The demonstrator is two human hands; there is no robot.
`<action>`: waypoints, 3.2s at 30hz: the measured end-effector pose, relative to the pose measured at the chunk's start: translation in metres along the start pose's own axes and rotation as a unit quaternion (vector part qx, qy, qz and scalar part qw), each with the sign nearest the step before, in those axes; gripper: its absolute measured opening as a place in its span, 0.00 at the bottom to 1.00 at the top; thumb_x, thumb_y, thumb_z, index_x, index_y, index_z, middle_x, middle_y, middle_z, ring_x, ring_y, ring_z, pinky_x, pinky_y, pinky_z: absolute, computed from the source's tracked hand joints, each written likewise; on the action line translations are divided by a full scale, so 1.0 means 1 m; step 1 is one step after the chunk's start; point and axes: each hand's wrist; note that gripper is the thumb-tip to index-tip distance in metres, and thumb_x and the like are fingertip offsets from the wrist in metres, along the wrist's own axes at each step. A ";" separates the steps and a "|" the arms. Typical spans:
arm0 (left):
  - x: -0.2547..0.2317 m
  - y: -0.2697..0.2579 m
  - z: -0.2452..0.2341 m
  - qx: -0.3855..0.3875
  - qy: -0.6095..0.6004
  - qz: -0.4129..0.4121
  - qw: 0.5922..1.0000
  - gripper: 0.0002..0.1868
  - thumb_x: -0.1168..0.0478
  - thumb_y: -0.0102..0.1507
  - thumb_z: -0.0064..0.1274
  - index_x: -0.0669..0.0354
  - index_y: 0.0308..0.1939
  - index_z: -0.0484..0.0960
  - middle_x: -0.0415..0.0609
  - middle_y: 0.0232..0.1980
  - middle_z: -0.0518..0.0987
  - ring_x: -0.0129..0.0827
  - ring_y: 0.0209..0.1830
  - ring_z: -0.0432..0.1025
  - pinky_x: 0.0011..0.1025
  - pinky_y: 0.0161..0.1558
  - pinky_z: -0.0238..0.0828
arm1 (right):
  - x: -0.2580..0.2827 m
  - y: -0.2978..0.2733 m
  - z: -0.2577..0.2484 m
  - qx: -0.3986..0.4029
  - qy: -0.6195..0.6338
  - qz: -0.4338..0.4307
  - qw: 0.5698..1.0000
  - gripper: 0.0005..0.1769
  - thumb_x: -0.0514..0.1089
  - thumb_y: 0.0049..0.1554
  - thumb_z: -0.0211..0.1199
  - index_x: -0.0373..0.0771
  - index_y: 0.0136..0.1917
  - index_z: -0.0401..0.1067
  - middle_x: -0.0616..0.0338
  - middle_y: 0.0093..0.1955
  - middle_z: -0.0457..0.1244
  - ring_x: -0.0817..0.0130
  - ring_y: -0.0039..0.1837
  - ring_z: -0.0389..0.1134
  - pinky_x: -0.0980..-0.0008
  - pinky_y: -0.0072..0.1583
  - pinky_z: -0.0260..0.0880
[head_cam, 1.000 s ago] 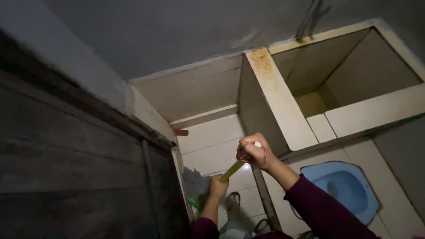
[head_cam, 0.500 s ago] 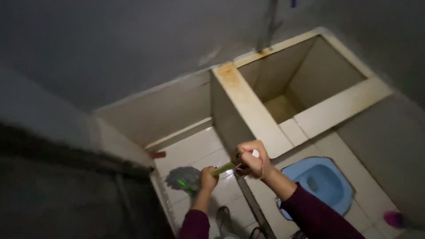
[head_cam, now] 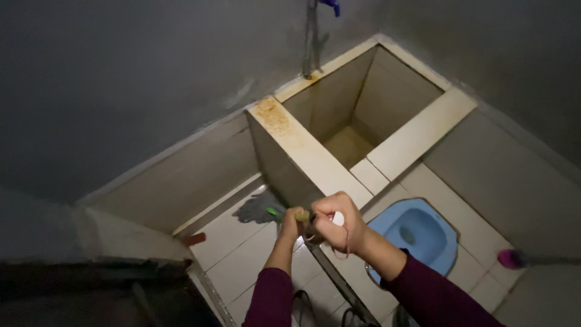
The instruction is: The person uses a green mop to clean the tiled floor of a bathroom. They move the mop back and forth across the floor, focusing on the area near a squat toilet and a built-in sink.
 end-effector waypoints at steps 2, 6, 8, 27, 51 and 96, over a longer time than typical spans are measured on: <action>-0.005 -0.013 -0.011 -0.105 0.247 0.104 0.958 0.09 0.61 0.58 0.49 0.56 0.22 0.73 0.46 0.25 0.72 0.34 0.24 0.66 0.32 0.28 0.62 | -0.008 0.008 0.003 0.013 -0.006 -0.013 1.000 0.14 0.34 0.49 0.52 0.36 0.26 0.50 0.61 0.24 0.48 0.78 0.29 0.49 0.72 0.32 0.51; -0.022 -0.047 -0.047 -0.071 0.462 0.246 0.849 0.07 0.64 0.57 0.50 0.58 0.23 0.74 0.46 0.25 0.71 0.33 0.26 0.65 0.32 0.31 0.63 | -0.023 0.012 0.027 0.071 0.083 0.058 0.992 0.15 0.33 0.48 0.51 0.37 0.24 0.51 0.60 0.23 0.51 0.77 0.28 0.52 0.71 0.31 0.54; -0.032 -0.070 -0.070 -0.075 0.222 0.111 0.966 0.09 0.64 0.59 0.47 0.59 0.23 0.75 0.43 0.27 0.72 0.29 0.28 0.68 0.31 0.32 0.65 | -0.027 0.010 0.046 0.113 0.081 0.000 0.990 0.14 0.33 0.48 0.52 0.37 0.25 0.51 0.62 0.24 0.52 0.77 0.29 0.51 0.71 0.32 0.54; 0.040 -0.253 -0.102 -0.355 0.608 0.139 0.696 0.16 0.53 0.60 0.54 0.62 0.26 0.81 0.62 0.28 0.80 0.59 0.29 0.75 0.49 0.31 0.69 | -0.039 -0.006 0.120 0.286 0.343 0.119 0.887 0.18 0.33 0.52 0.48 0.38 0.25 0.47 0.62 0.23 0.49 0.76 0.27 0.47 0.73 0.31 0.47; -0.037 -0.046 -0.056 -0.115 0.614 0.266 0.734 0.16 0.53 0.58 0.55 0.62 0.22 0.77 0.64 0.25 0.76 0.52 0.24 0.71 0.44 0.28 0.65 | -0.010 0.016 0.031 0.088 0.046 -0.029 0.995 0.15 0.34 0.50 0.51 0.34 0.26 0.51 0.58 0.24 0.47 0.74 0.28 0.47 0.68 0.33 0.49; -0.007 -0.091 -0.051 -0.113 0.534 0.278 0.791 0.13 0.62 0.59 0.53 0.59 0.19 0.73 0.54 0.21 0.71 0.37 0.20 0.63 0.40 0.26 0.61 | -0.037 -0.004 0.021 0.061 0.112 0.025 0.992 0.17 0.33 0.53 0.53 0.35 0.26 0.52 0.61 0.25 0.49 0.76 0.30 0.49 0.68 0.33 0.50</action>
Point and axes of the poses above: each hand's wrist, its own y-axis towards the middle knuckle, its own z-axis out of the palm, x = y × z
